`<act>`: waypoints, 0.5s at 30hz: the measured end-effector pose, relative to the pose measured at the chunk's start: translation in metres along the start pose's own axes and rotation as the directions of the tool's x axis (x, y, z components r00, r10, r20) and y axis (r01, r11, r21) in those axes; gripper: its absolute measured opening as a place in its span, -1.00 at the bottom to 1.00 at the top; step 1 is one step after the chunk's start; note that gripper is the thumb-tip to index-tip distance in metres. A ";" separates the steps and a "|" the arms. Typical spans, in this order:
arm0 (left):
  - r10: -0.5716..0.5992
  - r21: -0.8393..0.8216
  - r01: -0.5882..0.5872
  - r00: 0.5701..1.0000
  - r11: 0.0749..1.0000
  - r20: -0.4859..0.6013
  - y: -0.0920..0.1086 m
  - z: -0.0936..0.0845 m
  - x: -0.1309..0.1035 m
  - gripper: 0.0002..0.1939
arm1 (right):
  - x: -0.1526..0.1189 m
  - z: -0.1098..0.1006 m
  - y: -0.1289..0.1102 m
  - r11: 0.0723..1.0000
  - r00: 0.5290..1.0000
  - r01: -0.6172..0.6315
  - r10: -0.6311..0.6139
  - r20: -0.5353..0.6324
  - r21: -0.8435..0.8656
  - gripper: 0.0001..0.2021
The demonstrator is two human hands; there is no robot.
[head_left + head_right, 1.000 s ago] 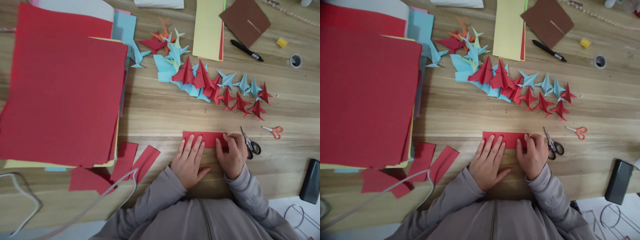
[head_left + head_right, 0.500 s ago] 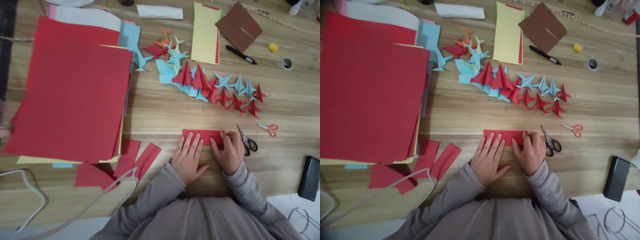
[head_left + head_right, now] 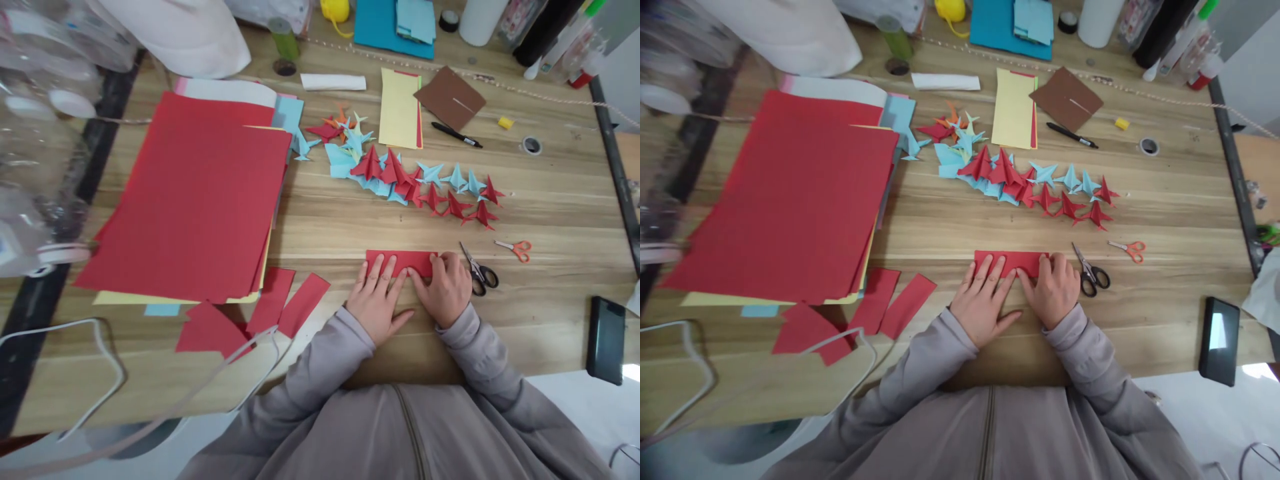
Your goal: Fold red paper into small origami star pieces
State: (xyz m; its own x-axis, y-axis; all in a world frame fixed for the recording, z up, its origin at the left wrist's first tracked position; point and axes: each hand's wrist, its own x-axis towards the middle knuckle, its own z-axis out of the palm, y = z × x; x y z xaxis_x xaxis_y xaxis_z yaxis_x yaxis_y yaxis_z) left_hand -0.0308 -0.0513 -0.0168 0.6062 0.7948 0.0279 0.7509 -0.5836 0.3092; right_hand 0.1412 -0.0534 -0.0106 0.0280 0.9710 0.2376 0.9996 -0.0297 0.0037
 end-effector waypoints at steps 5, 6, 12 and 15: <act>-0.017 0.045 0.019 0.999 0.999 -0.050 -0.016 0.001 -0.005 -0.19 | 0.000 0.004 0.000 1.000 1.000 -0.012 0.012 -0.021 0.005 -0.53; -0.026 0.054 0.030 0.998 0.998 -0.062 -0.021 0.001 -0.008 -0.19 | 0.000 0.004 0.000 1.000 1.000 -0.012 0.012 -0.026 0.003 -0.53; -0.096 0.108 0.113 0.984 0.988 -0.152 -0.036 -0.008 -0.022 -0.16 | 0.002 0.003 -0.002 1.000 0.999 -0.022 0.022 -0.031 0.001 -0.51; -0.121 0.121 0.145 0.975 0.982 -0.188 -0.024 -0.010 -0.019 -0.13 | 0.003 0.004 -0.002 1.000 0.999 -0.023 0.023 -0.032 0.004 -0.51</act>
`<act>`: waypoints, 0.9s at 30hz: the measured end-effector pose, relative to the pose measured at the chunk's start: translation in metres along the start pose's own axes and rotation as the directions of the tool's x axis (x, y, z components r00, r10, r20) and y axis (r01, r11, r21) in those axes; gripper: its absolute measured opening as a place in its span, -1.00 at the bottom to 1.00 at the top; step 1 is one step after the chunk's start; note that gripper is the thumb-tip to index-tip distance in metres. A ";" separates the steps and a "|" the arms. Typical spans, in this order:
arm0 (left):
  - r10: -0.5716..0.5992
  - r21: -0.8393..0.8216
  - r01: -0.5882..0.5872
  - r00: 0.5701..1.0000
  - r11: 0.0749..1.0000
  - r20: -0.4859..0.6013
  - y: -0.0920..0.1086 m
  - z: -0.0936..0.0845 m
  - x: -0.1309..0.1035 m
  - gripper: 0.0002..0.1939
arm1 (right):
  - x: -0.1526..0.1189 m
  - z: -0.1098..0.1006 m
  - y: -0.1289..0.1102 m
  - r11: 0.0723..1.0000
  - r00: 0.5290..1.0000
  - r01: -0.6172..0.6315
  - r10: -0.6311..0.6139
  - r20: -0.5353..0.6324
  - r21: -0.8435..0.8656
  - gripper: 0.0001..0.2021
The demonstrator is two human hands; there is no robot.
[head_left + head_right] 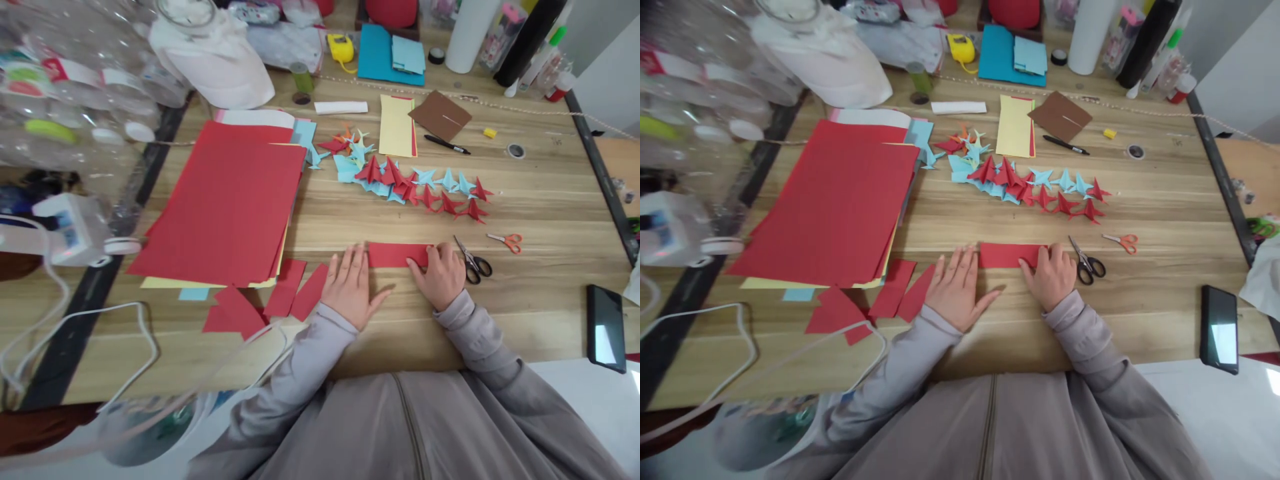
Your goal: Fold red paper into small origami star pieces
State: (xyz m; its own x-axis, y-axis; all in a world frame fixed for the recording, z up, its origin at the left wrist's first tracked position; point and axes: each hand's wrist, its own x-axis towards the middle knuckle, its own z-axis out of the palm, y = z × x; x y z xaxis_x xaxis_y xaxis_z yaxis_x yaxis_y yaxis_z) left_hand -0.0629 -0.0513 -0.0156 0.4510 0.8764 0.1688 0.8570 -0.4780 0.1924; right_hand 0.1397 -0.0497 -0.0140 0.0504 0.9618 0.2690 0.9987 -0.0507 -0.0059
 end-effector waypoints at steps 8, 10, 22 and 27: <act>0.138 -0.108 -0.125 0.983 0.986 0.123 0.041 0.018 0.012 -0.23 | 0.000 0.005 0.001 1.000 1.000 0.001 -0.001 -0.006 -0.018 -0.53; 0.136 -0.123 -0.119 0.981 0.985 0.137 0.041 0.018 0.014 -0.24 | 0.002 0.006 0.002 1.000 1.000 0.000 0.000 -0.002 -0.008 -0.54; 0.155 -0.150 -0.137 0.981 0.979 0.115 0.036 0.016 0.015 -0.36 | -0.018 -0.021 -0.009 0.966 0.971 0.238 -0.235 -0.037 0.105 -0.62; 0.148 -0.142 -0.129 0.980 0.981 0.130 0.035 0.016 0.015 -0.37 | -0.029 -0.015 -0.013 0.967 0.970 0.235 -0.240 0.046 0.097 -0.60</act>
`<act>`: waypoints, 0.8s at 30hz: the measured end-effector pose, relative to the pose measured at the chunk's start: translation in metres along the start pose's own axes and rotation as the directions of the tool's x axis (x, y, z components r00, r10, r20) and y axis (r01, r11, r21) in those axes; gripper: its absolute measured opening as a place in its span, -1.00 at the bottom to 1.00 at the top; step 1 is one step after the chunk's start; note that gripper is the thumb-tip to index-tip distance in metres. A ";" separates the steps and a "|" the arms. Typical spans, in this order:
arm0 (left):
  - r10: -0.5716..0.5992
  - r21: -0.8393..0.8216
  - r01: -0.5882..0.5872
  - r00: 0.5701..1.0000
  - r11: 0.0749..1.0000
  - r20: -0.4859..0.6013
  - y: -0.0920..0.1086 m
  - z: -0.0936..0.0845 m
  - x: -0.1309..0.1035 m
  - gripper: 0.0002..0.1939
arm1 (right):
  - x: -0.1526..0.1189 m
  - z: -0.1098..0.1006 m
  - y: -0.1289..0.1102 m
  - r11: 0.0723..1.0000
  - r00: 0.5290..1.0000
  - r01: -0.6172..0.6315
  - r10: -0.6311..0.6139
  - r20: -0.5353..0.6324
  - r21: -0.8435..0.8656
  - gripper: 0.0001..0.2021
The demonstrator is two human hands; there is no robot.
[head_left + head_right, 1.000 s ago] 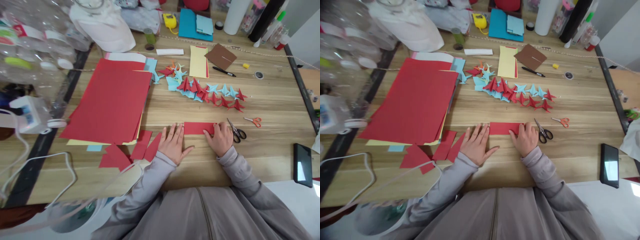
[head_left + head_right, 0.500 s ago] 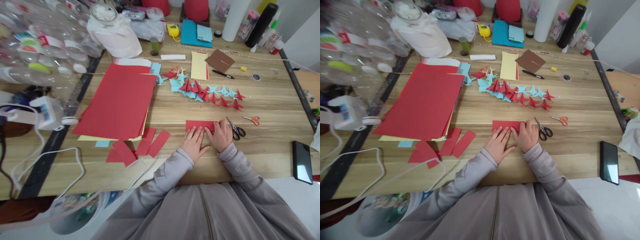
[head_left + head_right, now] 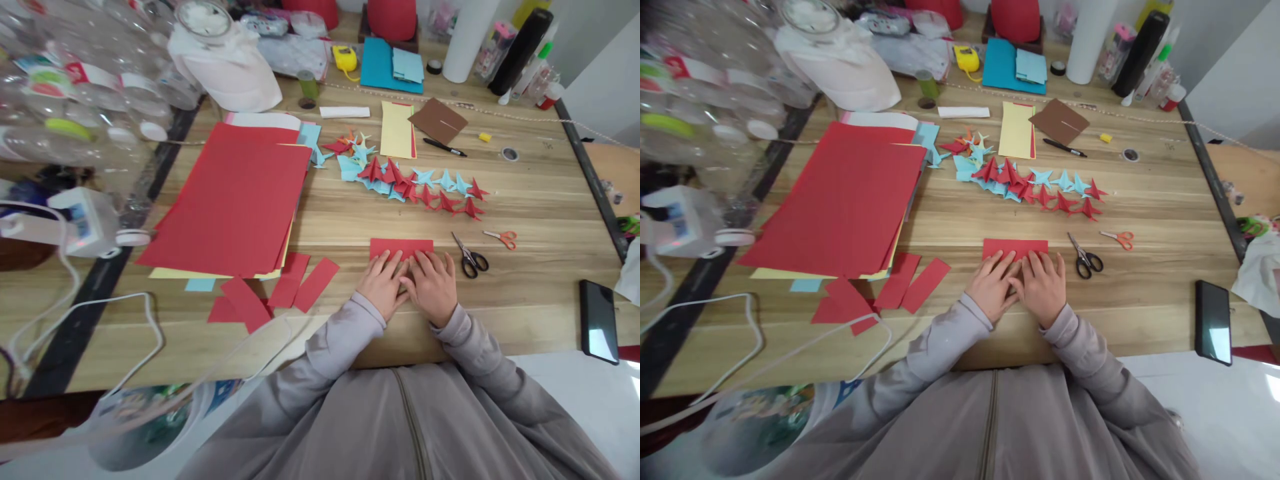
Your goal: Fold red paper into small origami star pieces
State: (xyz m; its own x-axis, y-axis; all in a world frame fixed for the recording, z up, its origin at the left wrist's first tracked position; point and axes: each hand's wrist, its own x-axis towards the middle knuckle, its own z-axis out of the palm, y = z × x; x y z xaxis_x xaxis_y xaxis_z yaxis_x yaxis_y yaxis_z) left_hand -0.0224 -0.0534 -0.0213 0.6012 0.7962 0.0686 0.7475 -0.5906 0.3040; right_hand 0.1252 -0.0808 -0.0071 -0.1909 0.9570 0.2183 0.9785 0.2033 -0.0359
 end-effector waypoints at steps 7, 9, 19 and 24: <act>0.003 -0.007 -0.003 1.000 1.000 -0.025 -0.001 0.000 0.000 -0.39 | -0.010 0.002 0.008 0.995 0.997 -0.041 0.035 -0.065 -0.096 -0.61; 0.004 -0.006 -0.004 0.999 1.000 -0.045 -0.002 0.001 0.000 -0.38 | -0.011 0.000 0.014 0.989 0.993 -0.074 0.062 -0.098 -0.127 -0.62; -0.003 0.001 0.003 1.000 1.000 -0.016 0.001 -0.002 0.001 -0.41 | -0.004 -0.002 0.002 0.998 0.998 -0.035 0.033 -0.051 -0.048 -0.62; -0.002 0.028 0.002 1.000 1.000 -0.002 0.002 -0.001 0.000 -0.41 | 0.003 0.003 0.002 0.999 0.999 -0.026 0.025 -0.031 -0.032 -0.63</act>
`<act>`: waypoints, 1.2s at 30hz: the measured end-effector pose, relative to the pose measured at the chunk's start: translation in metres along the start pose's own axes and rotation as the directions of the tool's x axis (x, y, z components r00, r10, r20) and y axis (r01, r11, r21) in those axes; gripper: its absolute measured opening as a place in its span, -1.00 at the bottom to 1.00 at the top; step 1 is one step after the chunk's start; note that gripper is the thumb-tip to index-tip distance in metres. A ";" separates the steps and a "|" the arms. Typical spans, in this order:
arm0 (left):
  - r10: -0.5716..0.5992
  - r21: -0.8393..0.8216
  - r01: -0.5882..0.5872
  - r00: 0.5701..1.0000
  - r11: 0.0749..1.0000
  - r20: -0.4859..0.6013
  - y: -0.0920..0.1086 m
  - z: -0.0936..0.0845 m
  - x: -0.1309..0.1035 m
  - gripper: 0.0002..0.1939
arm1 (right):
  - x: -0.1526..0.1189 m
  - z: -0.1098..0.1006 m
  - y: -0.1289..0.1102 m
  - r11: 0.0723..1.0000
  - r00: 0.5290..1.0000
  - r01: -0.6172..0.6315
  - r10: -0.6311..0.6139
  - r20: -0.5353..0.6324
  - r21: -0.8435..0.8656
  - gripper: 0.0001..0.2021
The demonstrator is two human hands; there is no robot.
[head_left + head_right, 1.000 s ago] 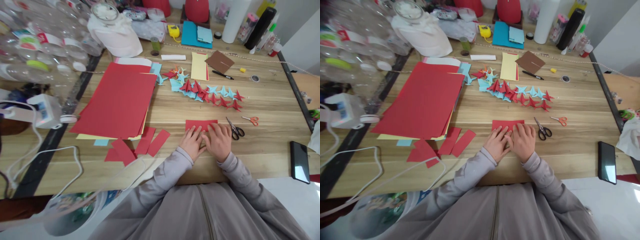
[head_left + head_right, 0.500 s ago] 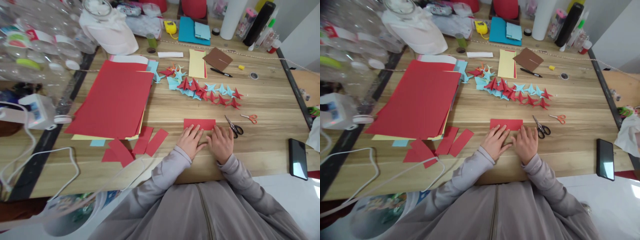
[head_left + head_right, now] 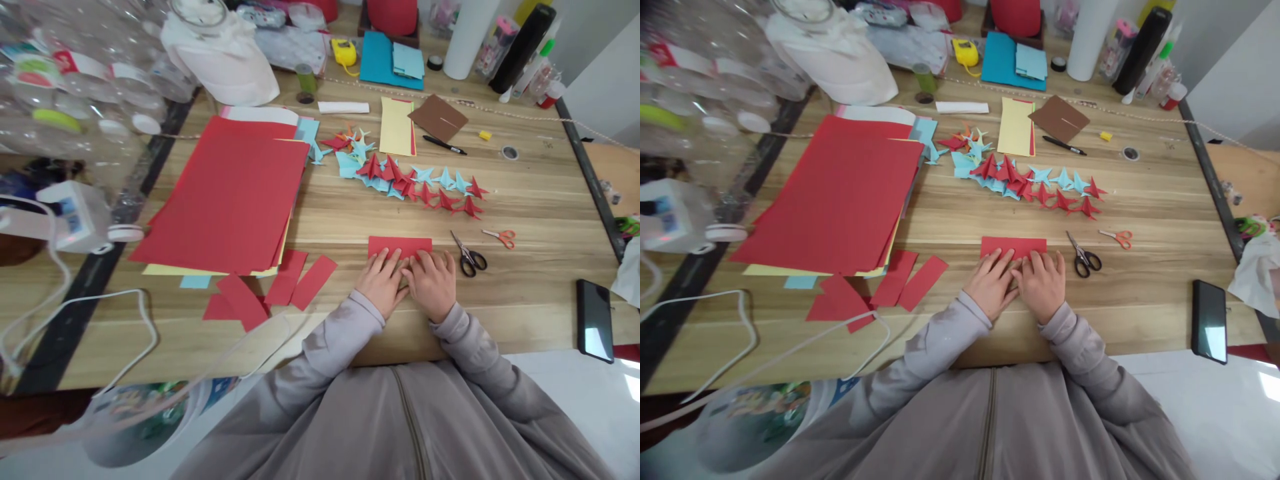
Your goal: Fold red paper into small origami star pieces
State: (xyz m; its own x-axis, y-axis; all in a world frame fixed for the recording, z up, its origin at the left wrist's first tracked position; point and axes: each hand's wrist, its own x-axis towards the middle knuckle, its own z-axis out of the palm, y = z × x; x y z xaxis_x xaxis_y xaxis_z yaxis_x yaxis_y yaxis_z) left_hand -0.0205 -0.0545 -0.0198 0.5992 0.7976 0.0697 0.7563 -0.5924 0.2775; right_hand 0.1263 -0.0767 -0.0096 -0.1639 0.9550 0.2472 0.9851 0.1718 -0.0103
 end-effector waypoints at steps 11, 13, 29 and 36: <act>-0.090 0.117 0.097 0.994 0.988 -0.061 -0.027 -0.006 -0.025 -0.44 | 0.005 -0.003 0.019 0.995 1.000 0.003 -0.001 -0.015 0.099 -0.75; -0.097 0.146 0.106 0.993 0.984 -0.073 -0.034 -0.010 -0.030 -0.46 | 0.004 -0.002 0.021 0.995 1.000 0.011 -0.009 -0.022 0.104 -0.75; 0.063 0.132 -0.062 0.998 0.989 -0.001 -0.009 -0.009 -0.002 -0.36 | 0.013 0.001 -0.002 0.987 0.988 0.155 -0.155 -0.009 0.052 -0.75; 0.061 0.139 -0.058 0.998 0.989 -0.018 -0.013 -0.008 -0.004 -0.44 | 0.013 0.000 0.002 0.993 0.996 0.090 -0.089 -0.015 0.077 -0.78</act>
State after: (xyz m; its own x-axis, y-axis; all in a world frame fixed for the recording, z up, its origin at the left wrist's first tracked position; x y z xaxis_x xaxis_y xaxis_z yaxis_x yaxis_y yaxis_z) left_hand -0.0352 -0.0487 -0.0157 0.6390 0.7621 0.1039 0.7498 -0.6474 0.1368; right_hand 0.1266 -0.0644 -0.0064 -0.2502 0.9323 0.2613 0.9593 0.2751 -0.0631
